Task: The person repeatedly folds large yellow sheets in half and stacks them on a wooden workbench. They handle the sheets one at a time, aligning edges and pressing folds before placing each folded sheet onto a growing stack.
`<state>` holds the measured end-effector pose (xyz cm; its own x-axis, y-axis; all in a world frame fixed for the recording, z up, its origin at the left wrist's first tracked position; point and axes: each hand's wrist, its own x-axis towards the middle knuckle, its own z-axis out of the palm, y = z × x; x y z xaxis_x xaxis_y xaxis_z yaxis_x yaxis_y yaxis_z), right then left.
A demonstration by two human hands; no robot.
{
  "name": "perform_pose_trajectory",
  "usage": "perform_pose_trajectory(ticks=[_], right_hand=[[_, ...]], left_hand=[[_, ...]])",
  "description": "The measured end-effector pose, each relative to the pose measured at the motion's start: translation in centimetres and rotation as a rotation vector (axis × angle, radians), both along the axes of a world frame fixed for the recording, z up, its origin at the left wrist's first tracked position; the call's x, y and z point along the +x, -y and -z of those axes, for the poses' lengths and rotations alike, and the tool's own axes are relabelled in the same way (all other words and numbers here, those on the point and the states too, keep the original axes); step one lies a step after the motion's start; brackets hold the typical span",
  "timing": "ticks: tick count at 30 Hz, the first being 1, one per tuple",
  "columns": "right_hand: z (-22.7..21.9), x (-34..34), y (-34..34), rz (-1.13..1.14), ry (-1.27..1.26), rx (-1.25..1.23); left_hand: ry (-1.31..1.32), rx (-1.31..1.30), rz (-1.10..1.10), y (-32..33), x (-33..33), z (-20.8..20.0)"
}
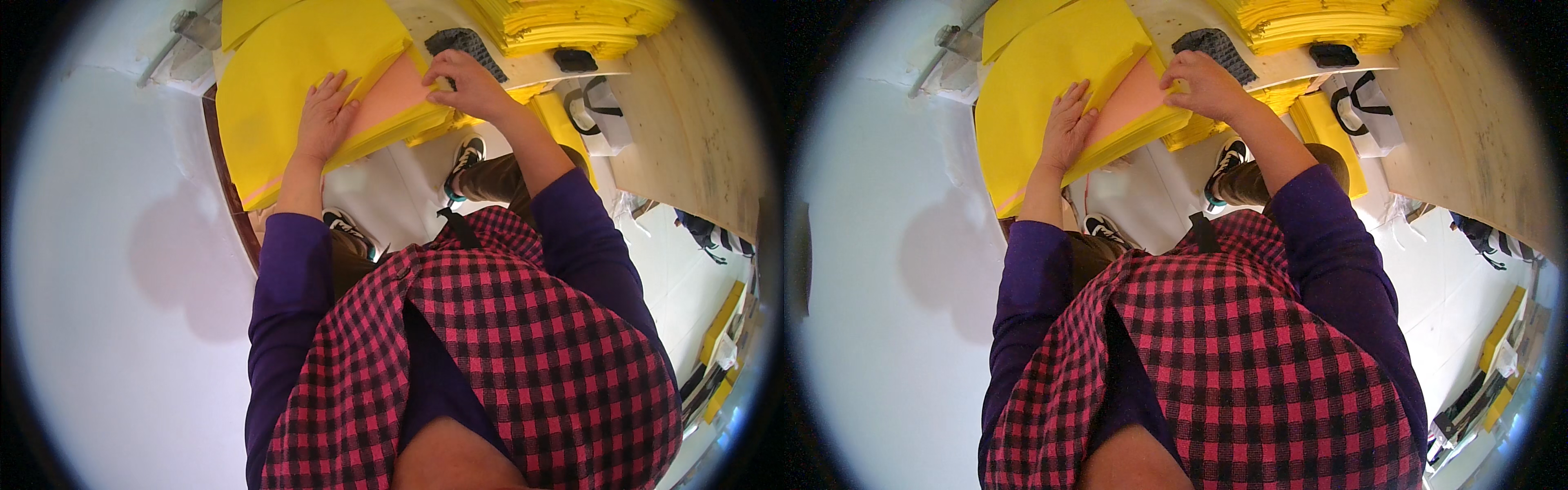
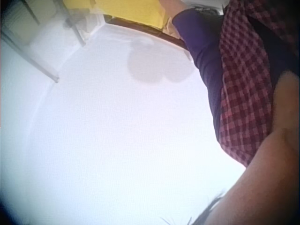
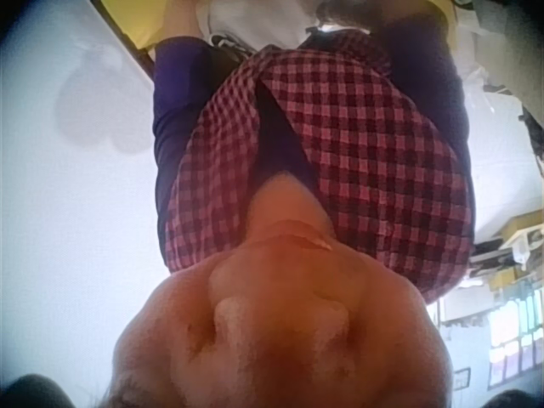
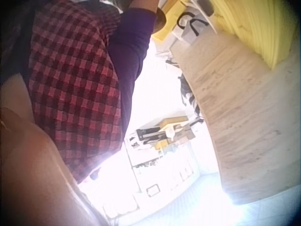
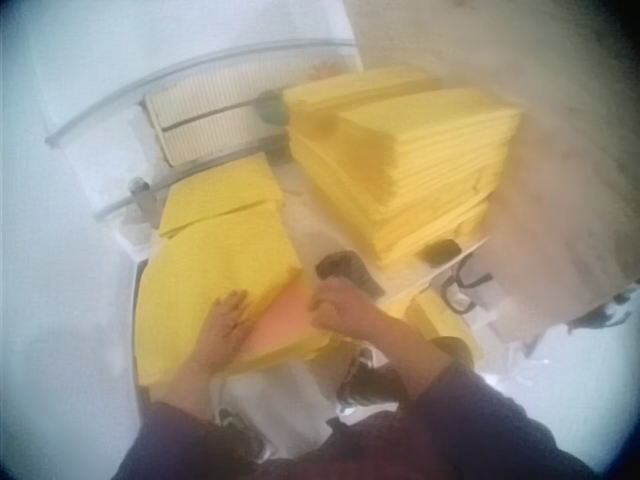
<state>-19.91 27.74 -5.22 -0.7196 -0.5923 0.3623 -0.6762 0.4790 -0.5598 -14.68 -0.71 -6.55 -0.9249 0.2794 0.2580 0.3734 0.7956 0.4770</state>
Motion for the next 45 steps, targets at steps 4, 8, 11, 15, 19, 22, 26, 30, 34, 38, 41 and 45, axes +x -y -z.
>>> perform_pose_trajectory(ticks=[4,8,11,15,19,22,26,30,34,38,41,45], right_hand=[[-0.1,-0.2,0.1,-0.01,-0.023,0.013],[-0.1,-0.2,0.1,-0.009,-0.032,0.017],[-0.2,-0.2,0.0,-0.004,-0.019,0.038],[0.2,-0.5,-0.1,0.029,-0.039,0.019],[1.6,-1.5,-0.9,0.253,0.099,-0.166],[2.9,-3.1,-2.7,0.519,0.253,-0.056],[4.7,-4.2,-3.6,0.548,0.297,0.157],[5.7,-4.6,-3.3,0.581,0.343,0.328],[5.8,-4.8,-3.5,0.583,0.301,0.268],[4.7,-3.8,-3.3,0.454,0.289,-0.102],[2.8,-1.6,-2.4,0.288,0.269,-0.282],[-0.4,0.8,-0.9,0.154,0.593,-0.257]], left_hand=[[0.0,-0.001,-0.002,-0.1,0.1,-0.1],[0.006,0.002,-0.005,-0.1,0.2,-0.2],[0.01,0.001,-0.009,-0.1,0.2,-0.2],[0.005,0.001,-0.007,-0.1,0.2,-0.1],[-0.027,0.011,-0.005,0.0,0.0,0.2],[-0.055,0.021,-0.001,0.0,-0.1,0.4],[-0.062,0.022,-0.007,0.0,-0.2,0.5],[-0.005,-0.008,-0.001,0.0,0.0,0.2],[-0.004,-0.008,-0.007,-0.1,0.0,-0.1],[-0.002,0.0,-0.004,-0.1,0.0,0.0],[-0.025,0.002,0.001,0.0,0.0,0.2],[-0.052,0.013,-0.006,0.0,-0.2,0.5]])
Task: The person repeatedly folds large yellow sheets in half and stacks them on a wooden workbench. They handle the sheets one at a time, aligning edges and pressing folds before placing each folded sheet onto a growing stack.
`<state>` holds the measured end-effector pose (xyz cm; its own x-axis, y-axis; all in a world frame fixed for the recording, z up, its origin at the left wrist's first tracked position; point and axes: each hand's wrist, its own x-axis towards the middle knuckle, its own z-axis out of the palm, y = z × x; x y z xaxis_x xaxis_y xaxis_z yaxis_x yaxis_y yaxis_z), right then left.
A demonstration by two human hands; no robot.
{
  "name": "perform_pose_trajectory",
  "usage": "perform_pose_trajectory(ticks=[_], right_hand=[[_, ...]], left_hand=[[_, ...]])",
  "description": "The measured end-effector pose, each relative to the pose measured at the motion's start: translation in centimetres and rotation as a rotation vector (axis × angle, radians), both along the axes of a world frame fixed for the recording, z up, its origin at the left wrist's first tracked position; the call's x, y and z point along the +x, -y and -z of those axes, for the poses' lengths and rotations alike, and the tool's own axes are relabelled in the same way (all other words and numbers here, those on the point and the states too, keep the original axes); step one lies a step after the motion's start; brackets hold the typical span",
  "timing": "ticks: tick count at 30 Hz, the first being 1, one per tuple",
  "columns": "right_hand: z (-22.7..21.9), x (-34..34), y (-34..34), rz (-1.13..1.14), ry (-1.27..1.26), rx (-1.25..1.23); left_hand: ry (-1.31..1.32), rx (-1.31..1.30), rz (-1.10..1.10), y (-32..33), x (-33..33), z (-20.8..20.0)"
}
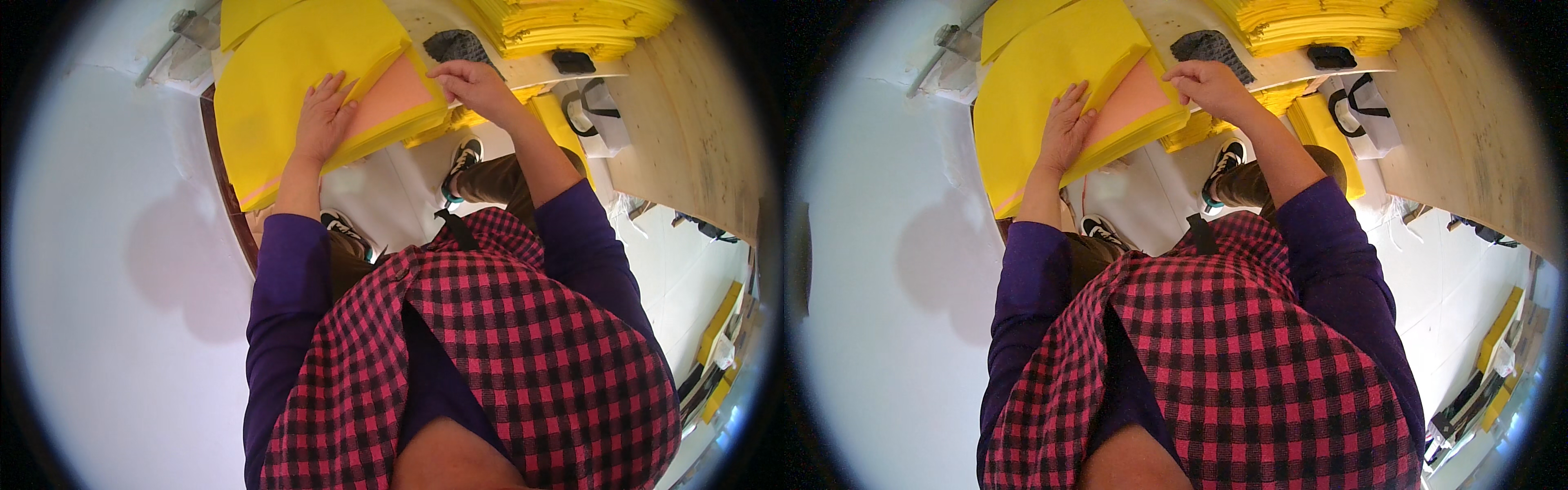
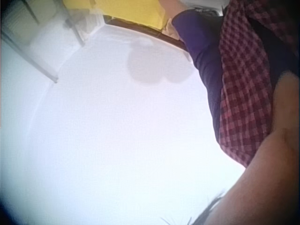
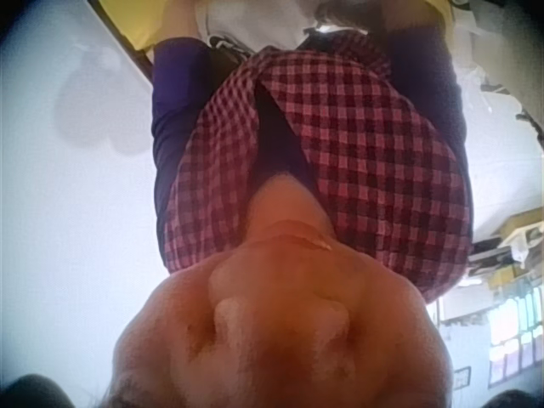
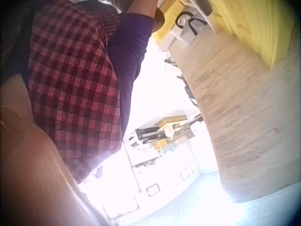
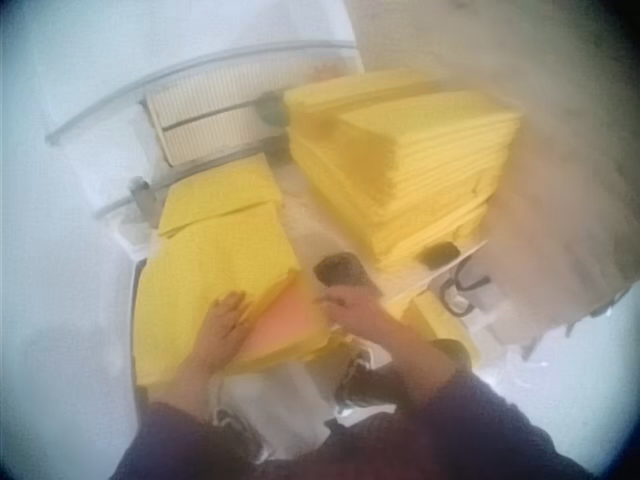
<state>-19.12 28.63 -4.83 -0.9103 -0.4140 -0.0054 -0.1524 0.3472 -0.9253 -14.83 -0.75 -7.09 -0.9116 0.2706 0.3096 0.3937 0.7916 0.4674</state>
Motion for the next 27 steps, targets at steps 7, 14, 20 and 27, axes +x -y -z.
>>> perform_pose_trajectory(ticks=[7,14,20,27], right_hand=[[-1.6,1.8,2.0,0.057,0.118,0.096],[-1.9,2.0,2.4,0.059,0.348,-0.017],[-2.2,2.3,3.2,0.045,0.398,-0.05],[-2.3,2.5,4.1,0.029,0.359,-0.009]], left_hand=[[0.04,-0.003,0.006,0.0,0.2,-0.3],[0.041,0.004,0.006,0.1,0.3,-0.3],[-0.004,0.002,0.004,0.1,0.1,-0.1],[0.023,0.001,0.003,0.2,0.3,-0.1]])
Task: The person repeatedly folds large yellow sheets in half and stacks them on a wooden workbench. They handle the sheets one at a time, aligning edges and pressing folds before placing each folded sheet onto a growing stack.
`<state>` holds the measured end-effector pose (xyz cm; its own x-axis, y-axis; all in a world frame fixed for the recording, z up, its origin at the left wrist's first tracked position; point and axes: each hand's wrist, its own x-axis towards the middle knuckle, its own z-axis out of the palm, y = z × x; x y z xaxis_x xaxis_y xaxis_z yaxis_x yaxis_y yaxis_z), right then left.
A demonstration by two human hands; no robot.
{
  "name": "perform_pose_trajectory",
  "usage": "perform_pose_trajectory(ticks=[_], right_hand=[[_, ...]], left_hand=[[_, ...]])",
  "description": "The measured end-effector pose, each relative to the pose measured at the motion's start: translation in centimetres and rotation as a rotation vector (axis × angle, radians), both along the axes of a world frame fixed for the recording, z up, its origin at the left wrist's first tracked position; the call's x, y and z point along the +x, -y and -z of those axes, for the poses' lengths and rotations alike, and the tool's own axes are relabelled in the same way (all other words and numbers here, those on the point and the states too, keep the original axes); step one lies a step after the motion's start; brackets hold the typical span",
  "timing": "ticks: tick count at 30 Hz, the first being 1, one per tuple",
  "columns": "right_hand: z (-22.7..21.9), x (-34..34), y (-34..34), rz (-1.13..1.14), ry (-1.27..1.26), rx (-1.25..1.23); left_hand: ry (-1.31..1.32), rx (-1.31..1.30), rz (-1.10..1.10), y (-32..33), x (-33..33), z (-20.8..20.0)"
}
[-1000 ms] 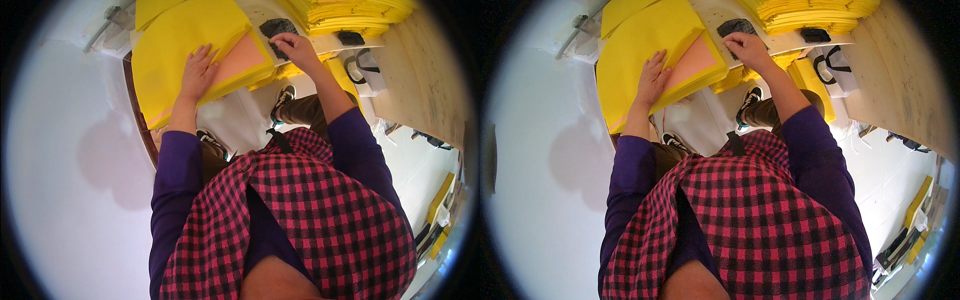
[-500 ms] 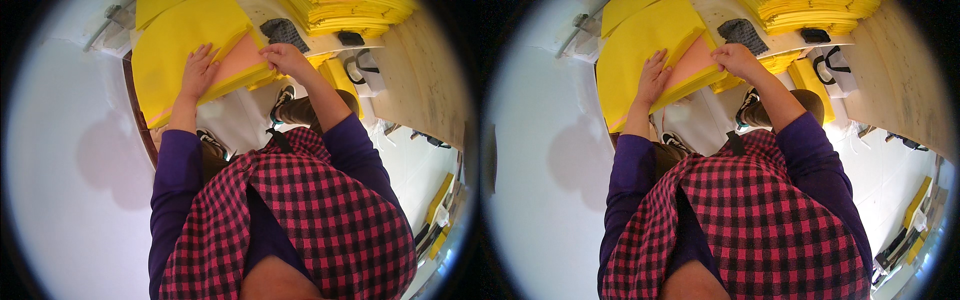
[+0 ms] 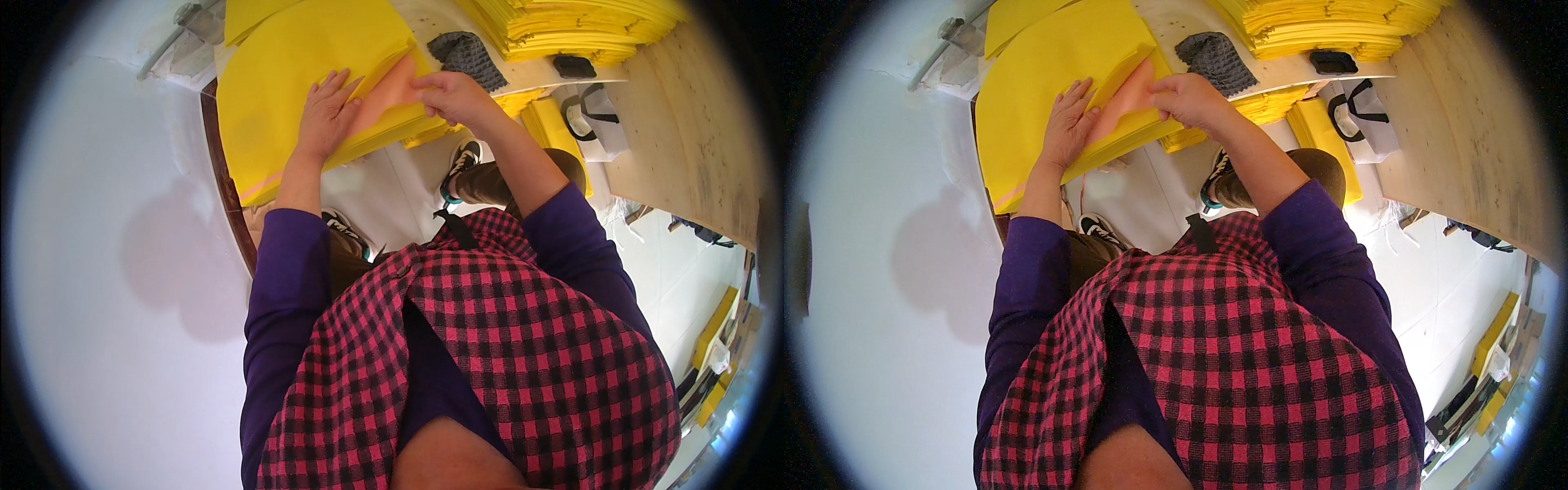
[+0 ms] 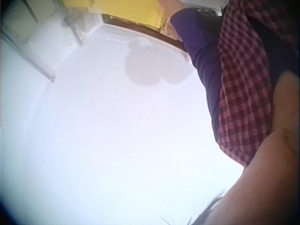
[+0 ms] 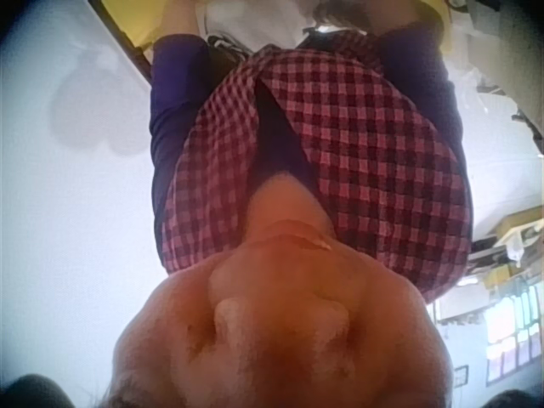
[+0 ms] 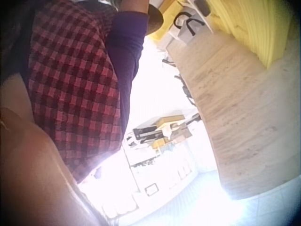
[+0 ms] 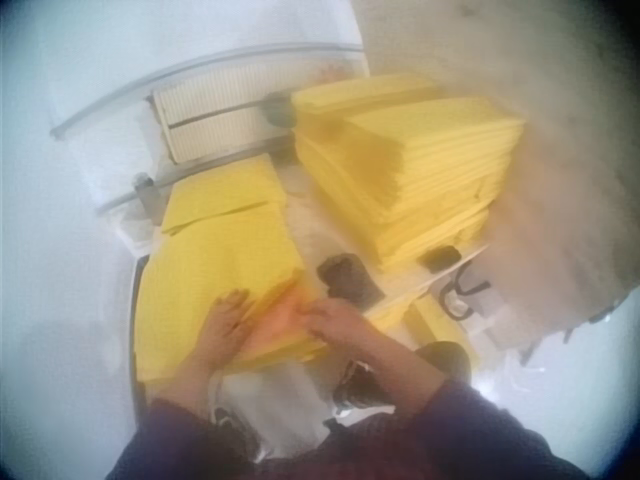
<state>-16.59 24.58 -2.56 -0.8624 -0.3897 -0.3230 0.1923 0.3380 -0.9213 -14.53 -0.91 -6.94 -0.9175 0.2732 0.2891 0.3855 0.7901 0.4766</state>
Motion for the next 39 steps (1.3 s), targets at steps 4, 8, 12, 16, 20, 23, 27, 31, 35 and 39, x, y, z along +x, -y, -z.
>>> perform_pose_trajectory(ticks=[4,8,12,16,20,23,27,31,35,39], right_hand=[[0.4,-0.2,1.2,-0.062,-0.424,0.287],[-0.2,0.3,1.9,-0.074,-0.637,0.488],[-1.6,0.7,3.1,-0.12,-0.76,0.678],[-2.3,1.0,3.9,-0.123,-0.781,0.785],[-1.7,1.0,4.1,-0.088,-0.895,0.741],[-1.1,0.5,3.8,-0.027,-1.004,0.652],[-0.7,-0.8,3.5,0.025,-1.161,0.52],[-1.2,-1.3,3.1,0.02,-1.229,0.515],[-2.2,-2.1,3.1,0.02,-1.22,0.497],[-2.3,-2.8,3.4,0.027,-1.153,0.498]], left_hand=[[-0.055,0.016,0.007,0.0,-0.1,0.2],[-0.058,0.019,0.0,0.0,-0.1,0.3],[-0.008,-0.025,-0.003,0.1,-0.1,0.1],[-0.013,-0.031,-0.001,0.1,-0.1,0.1],[-0.017,-0.04,-0.013,0.0,-0.1,0.1],[-0.027,-0.009,-0.003,0.0,-0.1,0.1],[-0.031,-0.006,0.0,0.0,0.0,0.0],[-0.019,0.036,0.003,-0.1,0.0,-0.2],[-0.009,0.081,0.037,0.1,0.2,-0.6],[-0.01,0.062,0.057,0.3,0.1,-0.5]])
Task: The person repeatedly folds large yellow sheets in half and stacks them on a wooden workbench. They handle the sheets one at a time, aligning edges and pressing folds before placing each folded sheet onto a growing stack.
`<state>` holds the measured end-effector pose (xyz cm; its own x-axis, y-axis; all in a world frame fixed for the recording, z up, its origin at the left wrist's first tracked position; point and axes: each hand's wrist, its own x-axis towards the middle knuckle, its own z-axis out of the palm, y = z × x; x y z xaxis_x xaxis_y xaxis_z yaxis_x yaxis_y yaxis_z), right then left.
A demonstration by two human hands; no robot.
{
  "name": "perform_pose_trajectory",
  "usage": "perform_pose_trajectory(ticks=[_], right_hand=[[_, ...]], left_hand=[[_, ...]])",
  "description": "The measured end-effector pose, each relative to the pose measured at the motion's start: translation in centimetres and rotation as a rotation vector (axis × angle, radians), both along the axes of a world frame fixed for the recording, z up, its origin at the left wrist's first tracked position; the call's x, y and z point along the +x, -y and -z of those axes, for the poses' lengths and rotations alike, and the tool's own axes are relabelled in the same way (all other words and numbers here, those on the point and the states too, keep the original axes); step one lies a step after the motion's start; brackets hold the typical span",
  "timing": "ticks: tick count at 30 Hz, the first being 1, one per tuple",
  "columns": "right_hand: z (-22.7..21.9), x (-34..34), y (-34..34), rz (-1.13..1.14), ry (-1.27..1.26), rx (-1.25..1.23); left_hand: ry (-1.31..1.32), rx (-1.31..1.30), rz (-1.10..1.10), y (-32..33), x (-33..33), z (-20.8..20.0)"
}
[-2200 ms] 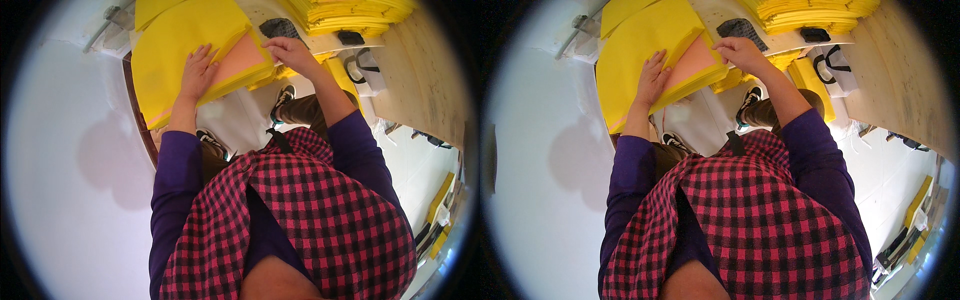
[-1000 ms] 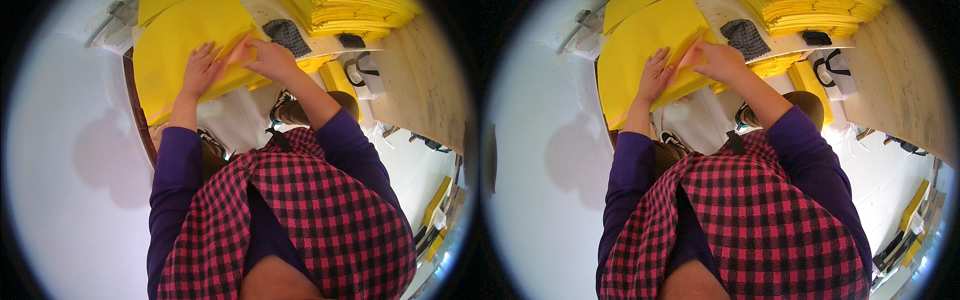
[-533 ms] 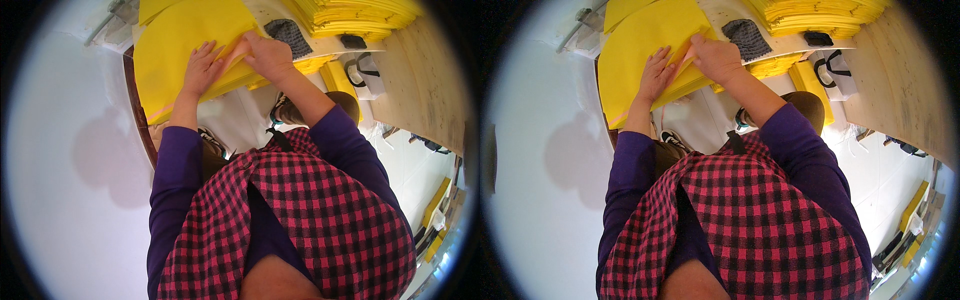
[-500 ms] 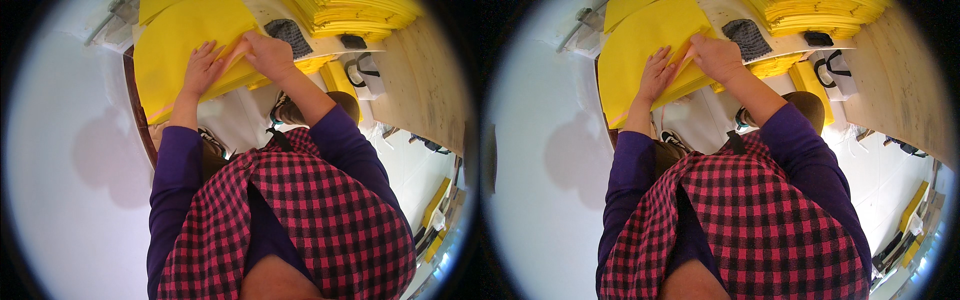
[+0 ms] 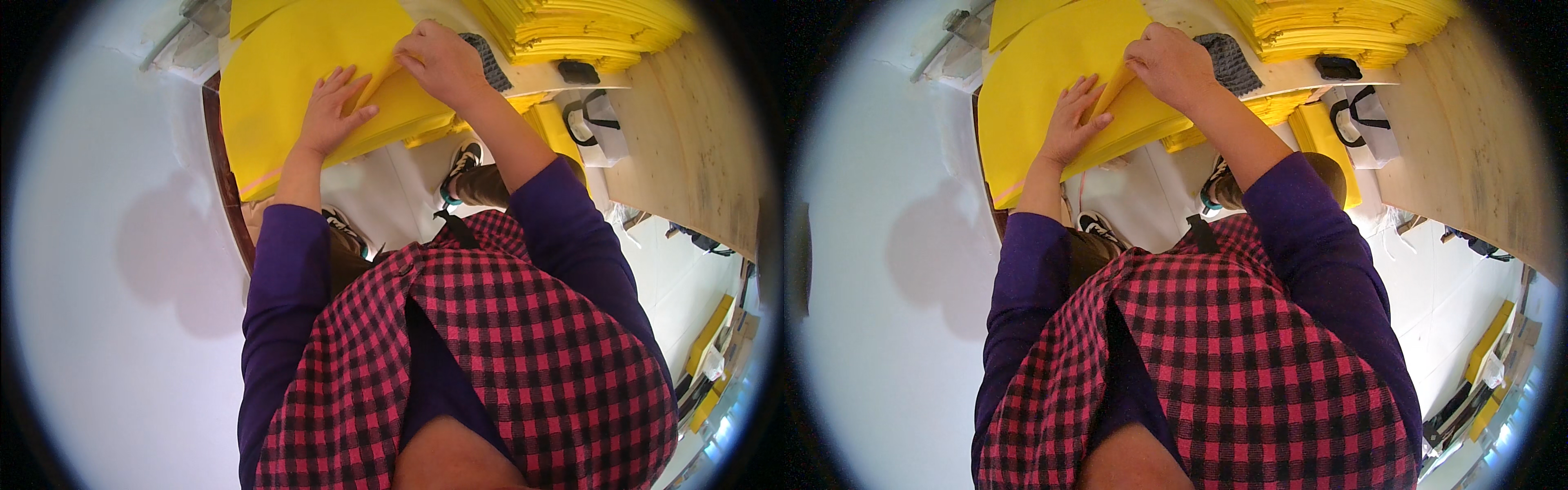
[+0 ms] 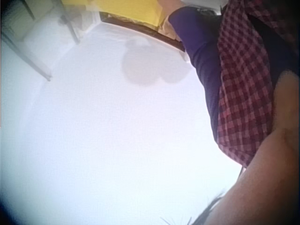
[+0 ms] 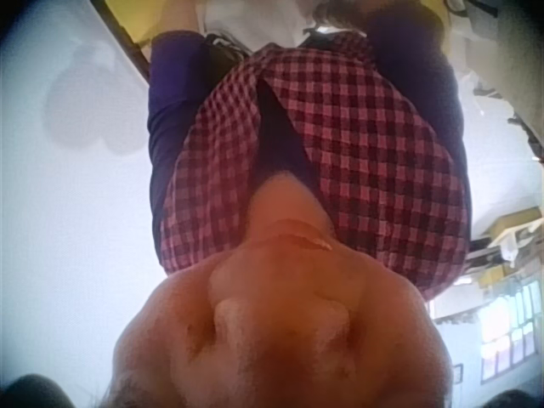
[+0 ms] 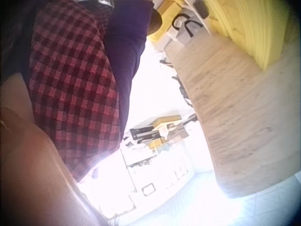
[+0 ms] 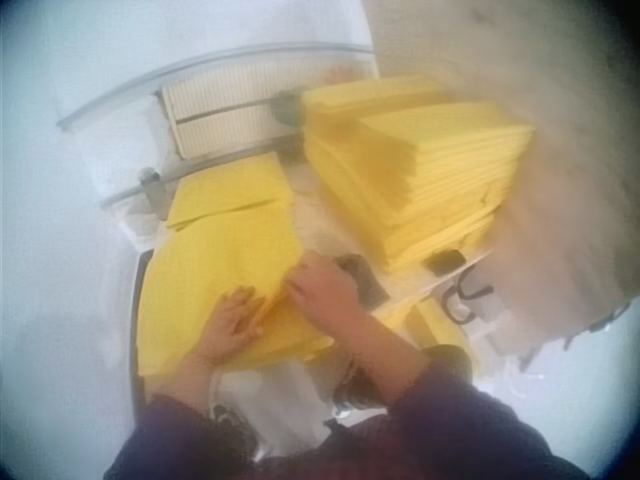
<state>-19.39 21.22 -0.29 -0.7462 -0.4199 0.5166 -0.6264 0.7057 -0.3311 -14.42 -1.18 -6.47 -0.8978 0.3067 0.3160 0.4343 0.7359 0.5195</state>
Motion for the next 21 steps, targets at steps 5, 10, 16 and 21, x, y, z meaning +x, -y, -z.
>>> perform_pose_trajectory(ticks=[5,10,16,21], right_hand=[[1.6,-1.6,-2.2,0.039,0.116,-0.235],[4.5,-2.5,-7.6,0.227,0.424,-0.139],[5.6,-1.5,-8.0,-0.106,0.575,-0.447],[5.0,-1.0,-7.8,-0.255,0.612,-0.307]], left_hand=[[0.025,0.041,-0.009,0.3,-0.5,0.7],[0.023,0.063,-0.009,0.3,-0.6,1.1],[0.055,0.06,-0.013,0.1,-0.5,0.7],[0.06,0.062,-0.023,0.1,-0.5,0.6]])
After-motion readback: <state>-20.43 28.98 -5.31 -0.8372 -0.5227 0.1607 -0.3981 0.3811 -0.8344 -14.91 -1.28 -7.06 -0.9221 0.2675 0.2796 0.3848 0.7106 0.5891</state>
